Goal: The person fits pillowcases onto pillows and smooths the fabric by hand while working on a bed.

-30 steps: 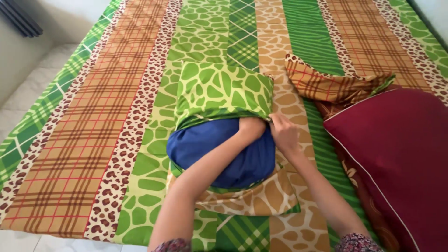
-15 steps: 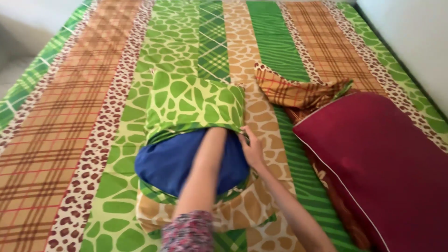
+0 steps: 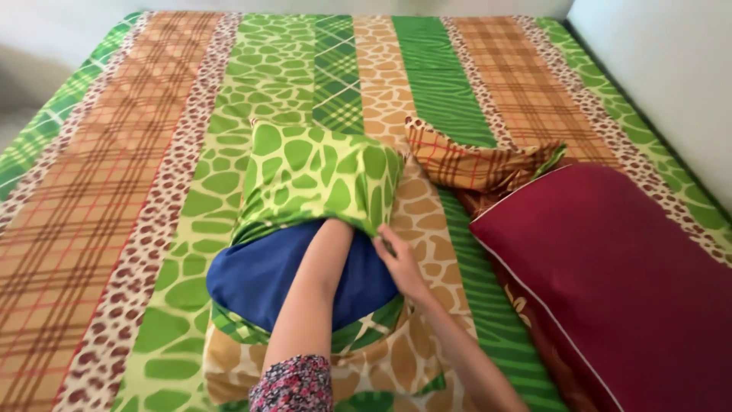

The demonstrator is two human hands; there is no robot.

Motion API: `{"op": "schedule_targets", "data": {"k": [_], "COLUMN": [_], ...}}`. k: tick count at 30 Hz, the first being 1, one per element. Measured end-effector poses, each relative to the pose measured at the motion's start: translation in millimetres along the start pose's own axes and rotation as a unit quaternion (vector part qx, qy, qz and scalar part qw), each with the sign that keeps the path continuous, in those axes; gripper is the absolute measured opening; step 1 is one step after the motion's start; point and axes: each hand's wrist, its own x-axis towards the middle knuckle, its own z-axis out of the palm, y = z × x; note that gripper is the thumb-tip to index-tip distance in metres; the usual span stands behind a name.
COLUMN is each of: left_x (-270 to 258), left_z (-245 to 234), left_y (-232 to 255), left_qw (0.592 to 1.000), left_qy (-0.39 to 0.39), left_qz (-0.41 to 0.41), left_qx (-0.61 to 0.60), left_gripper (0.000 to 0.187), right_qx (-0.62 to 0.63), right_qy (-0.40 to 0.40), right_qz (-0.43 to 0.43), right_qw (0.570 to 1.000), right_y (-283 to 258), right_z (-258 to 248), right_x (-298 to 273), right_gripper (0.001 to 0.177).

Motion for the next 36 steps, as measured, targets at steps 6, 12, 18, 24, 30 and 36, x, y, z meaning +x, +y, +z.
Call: {"op": "schedule_targets", "data": {"k": [6, 12, 18, 24, 30, 36], "left_x": [34, 38, -4, -43, -178, -338], "left_z": [40, 56, 66, 41, -18, -136], "left_y": [16, 30, 33, 46, 36, -51], "left_qw": [0.998, 0.994, 0.993, 0.994, 0.966, 0.919], "left_qy": [-0.069, -0.102, -0.107, 0.009, 0.029, 0.219], "left_qz": [-0.001, 0.010, 0.033, 0.103, 0.220, 0.304], "left_qx": [-0.010, -0.027, -0.034, -0.042, -0.135, -0.119], "left_gripper": [0.043, 0.041, 0.040, 0.039, 0.038, 0.022], "right_qx": [-0.065, -0.170, -0.341, -0.335, -0.317, -0.366], "right_qy": [0.020, 0.113, 0.106, 0.114, 0.120, -0.021], "right_qz": [0.018, 0.043, 0.023, -0.001, -0.023, -0.389], "right_qw": [0.998, 0.978, 0.934, 0.935, 0.941, 0.845], "right_y": [-16, 12, 36, 20, -27, -82], "right_z": [-22, -23, -20, -26, -27, 20], "right_x": [-37, -19, -37, -45, -57, -110], "right_gripper": [0.043, 0.048, 0.057, 0.049, 0.045, 0.029]}}
